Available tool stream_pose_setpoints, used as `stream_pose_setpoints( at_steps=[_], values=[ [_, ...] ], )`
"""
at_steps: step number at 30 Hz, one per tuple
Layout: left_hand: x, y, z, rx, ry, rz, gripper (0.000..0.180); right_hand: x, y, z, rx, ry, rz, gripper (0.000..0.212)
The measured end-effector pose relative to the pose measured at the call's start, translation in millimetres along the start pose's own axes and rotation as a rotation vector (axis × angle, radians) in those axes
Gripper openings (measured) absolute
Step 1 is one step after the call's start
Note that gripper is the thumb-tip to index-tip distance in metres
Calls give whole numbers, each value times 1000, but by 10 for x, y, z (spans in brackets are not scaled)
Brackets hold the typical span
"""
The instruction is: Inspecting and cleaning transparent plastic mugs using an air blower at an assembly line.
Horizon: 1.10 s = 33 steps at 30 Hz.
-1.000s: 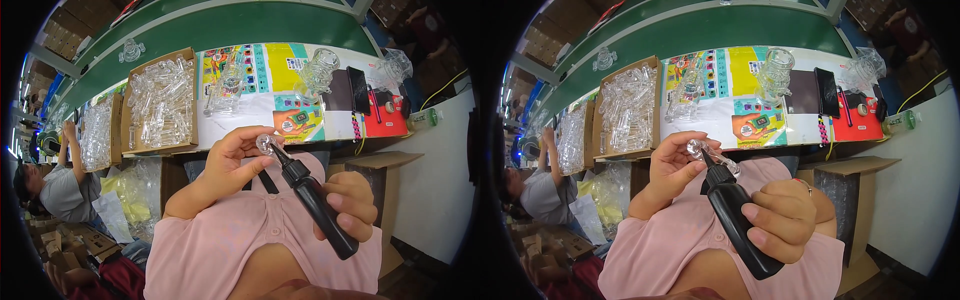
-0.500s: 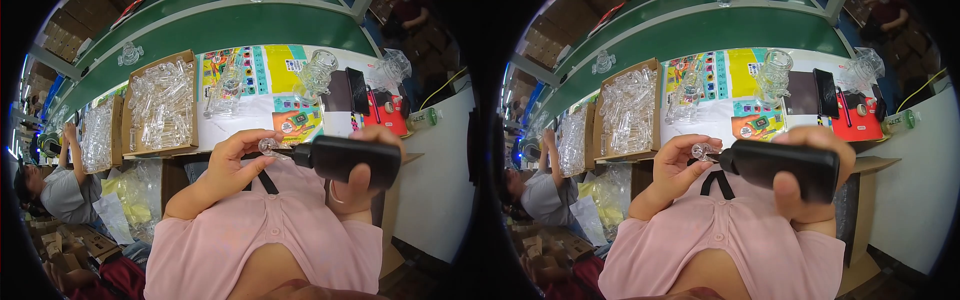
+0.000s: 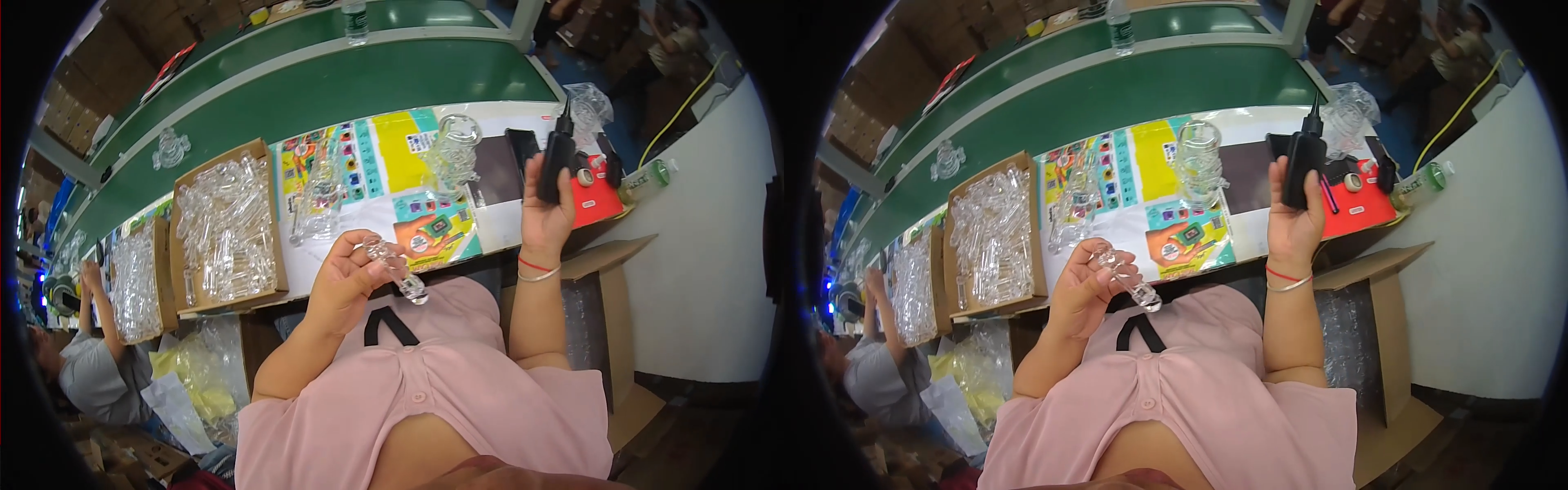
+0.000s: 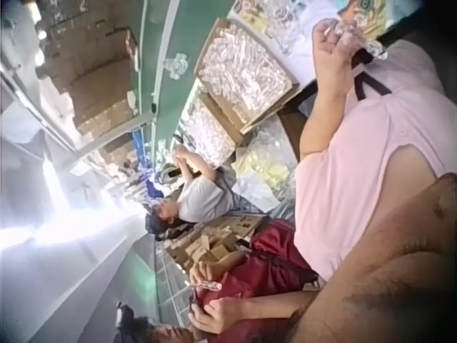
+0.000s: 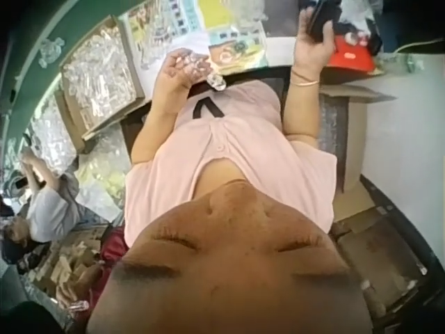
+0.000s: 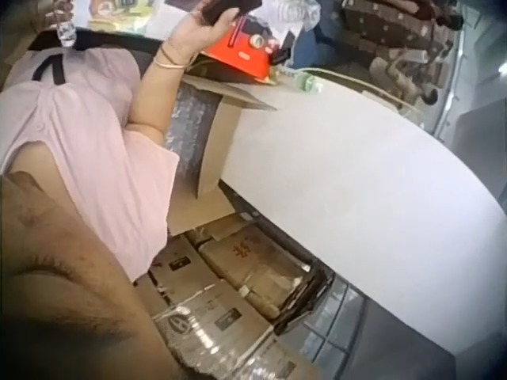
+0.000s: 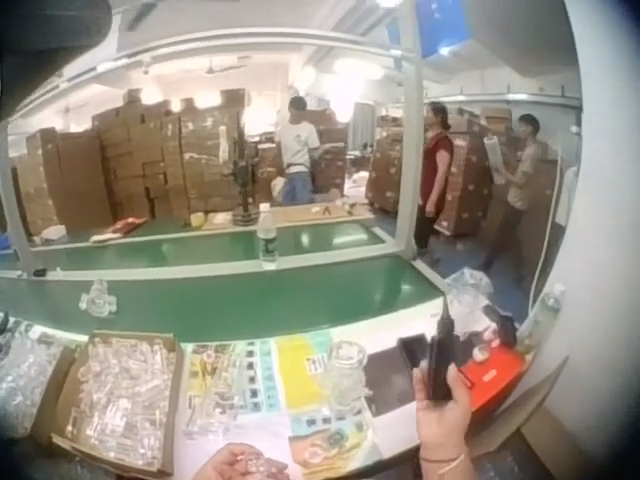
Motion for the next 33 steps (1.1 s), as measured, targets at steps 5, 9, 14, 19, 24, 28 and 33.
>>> stream_pose_setpoints(
  at_steps=[5,9,14,19,24,28,33],
  values=[
    [-52,132,108,63,-89,35,36,324,459,-126,203,-825,291,35],
    [-70,216,274,187,-143,50,42,654,663,-320,536,-1433,420,41],
    [38,216,318,174,-154,-13,30,637,527,-493,328,-1495,398,41],
    [105,245,333,164,-177,-26,24,537,472,-476,288,-1532,443,46],
    [117,290,318,189,-187,-42,25,459,459,-447,320,-1406,495,53],
    [219,246,308,166,-173,-82,26,424,440,-450,462,-1314,491,56],
    [197,254,322,139,-216,35,23,-93,-118,173,841,-845,333,41]
  ],
)
Point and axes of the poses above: each hand's wrist, its own y-axis towards the middle knuckle, its own x-axis out of the back of the hand, z = x × y, the point moved 6 cm from there along y, towards the middle knuckle, and after that the axes turned 12 degrees about x, right-handed, at the moved point
